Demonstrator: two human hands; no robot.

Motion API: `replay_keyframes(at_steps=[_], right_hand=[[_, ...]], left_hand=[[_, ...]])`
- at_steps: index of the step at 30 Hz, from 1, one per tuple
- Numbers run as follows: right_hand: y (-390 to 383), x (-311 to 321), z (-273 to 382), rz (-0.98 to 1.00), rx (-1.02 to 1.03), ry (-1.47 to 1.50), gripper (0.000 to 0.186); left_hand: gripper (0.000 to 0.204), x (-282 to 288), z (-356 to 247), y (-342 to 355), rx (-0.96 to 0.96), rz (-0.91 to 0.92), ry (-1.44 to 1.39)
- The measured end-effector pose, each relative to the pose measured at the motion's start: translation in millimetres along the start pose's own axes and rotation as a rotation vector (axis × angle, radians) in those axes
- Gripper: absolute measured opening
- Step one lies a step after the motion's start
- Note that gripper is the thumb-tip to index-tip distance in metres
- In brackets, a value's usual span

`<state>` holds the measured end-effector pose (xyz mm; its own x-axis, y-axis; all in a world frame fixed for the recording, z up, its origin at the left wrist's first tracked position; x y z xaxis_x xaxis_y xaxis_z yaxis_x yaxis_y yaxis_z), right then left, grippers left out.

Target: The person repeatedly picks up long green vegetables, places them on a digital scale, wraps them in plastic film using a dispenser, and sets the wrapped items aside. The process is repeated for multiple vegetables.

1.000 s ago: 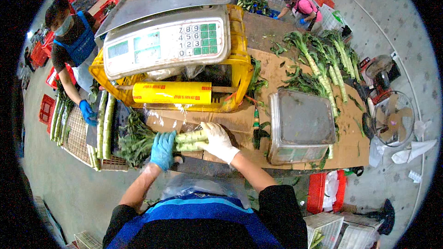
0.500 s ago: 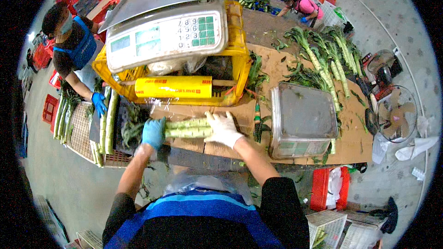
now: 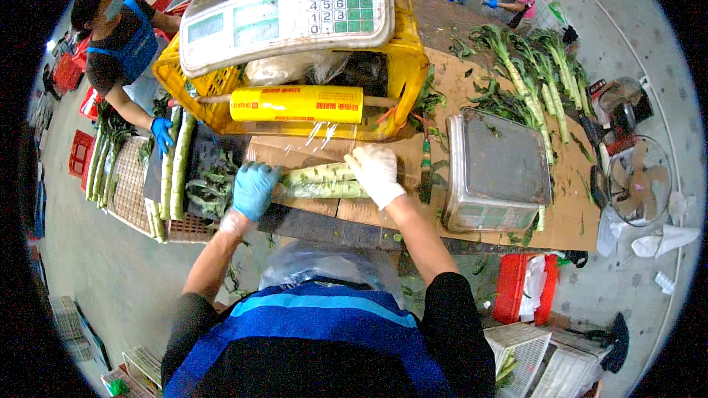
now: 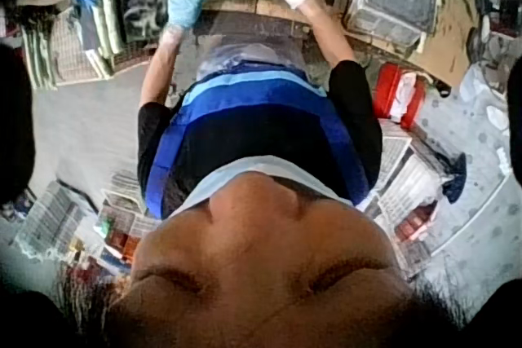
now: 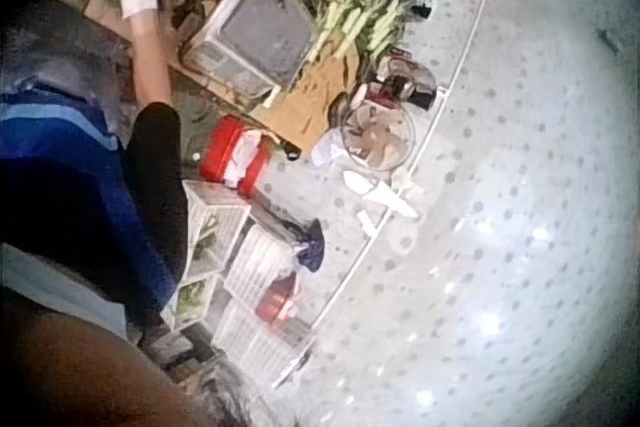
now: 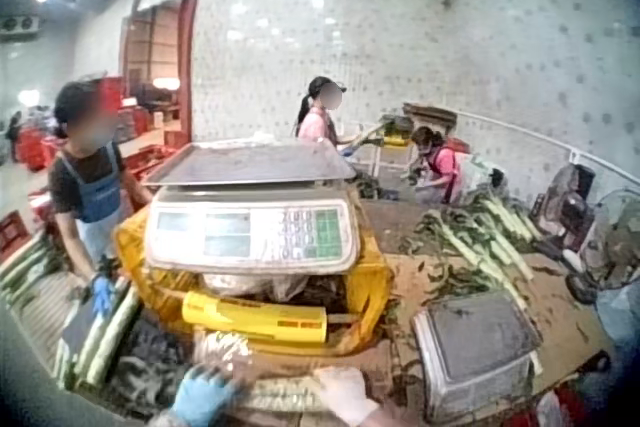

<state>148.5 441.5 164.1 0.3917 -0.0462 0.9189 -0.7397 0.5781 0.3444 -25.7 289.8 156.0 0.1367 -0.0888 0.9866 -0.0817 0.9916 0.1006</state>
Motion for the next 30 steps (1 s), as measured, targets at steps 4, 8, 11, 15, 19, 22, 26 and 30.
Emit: replay_keyframes(at_steps=[4,8,11,15,19,22,26,30], right_hand=[[-37,-36,29,0.399,-0.034,-0.012,0.108],[-30,-24,27,0.361,-0.031,0.052,0.116],[-13,-43,12,0.421,-0.085,-0.008,0.112],[-7,-28,24,0.769,-0.214,0.040,0.114],[-60,-16,39,0.763,0.065,0.068,0.093],[-53,-26,22,0.555,0.176,0.125,0.067],[-17,-40,-9,0.393,-0.059,-0.068,0.075],[-22,-36,15,0.407,-0.105,-0.064,0.114]], left_hand=[[0.088,-3,-9,-24,-0.019,-0.048,-0.163],[0.107,-11,-8,-14,0.075,0.088,-0.195],[0.086,-14,6,19,0.165,0.090,-0.098],[0.057,-47,21,28,0.152,0.244,-0.228],[0.068,-3,-18,-31,-0.096,0.047,-0.348],[0.070,1,-6,-13,0.030,0.137,-0.467],[0.046,-23,-12,28,-0.074,0.146,0.068],[0.046,-26,-22,39,-0.025,0.064,-0.015]])
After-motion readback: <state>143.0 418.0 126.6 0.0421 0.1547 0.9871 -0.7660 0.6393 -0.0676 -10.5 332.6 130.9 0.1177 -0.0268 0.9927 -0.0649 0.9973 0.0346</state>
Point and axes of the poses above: each hand's wrist, its own y-axis towards the middle knuckle, its own x-axis out of the back of the hand, z = x × y, the point moved 9 cm from there along y, towards the middle knuckle, and after that the axes turned 1 degree about z, right-handed, at the moved point
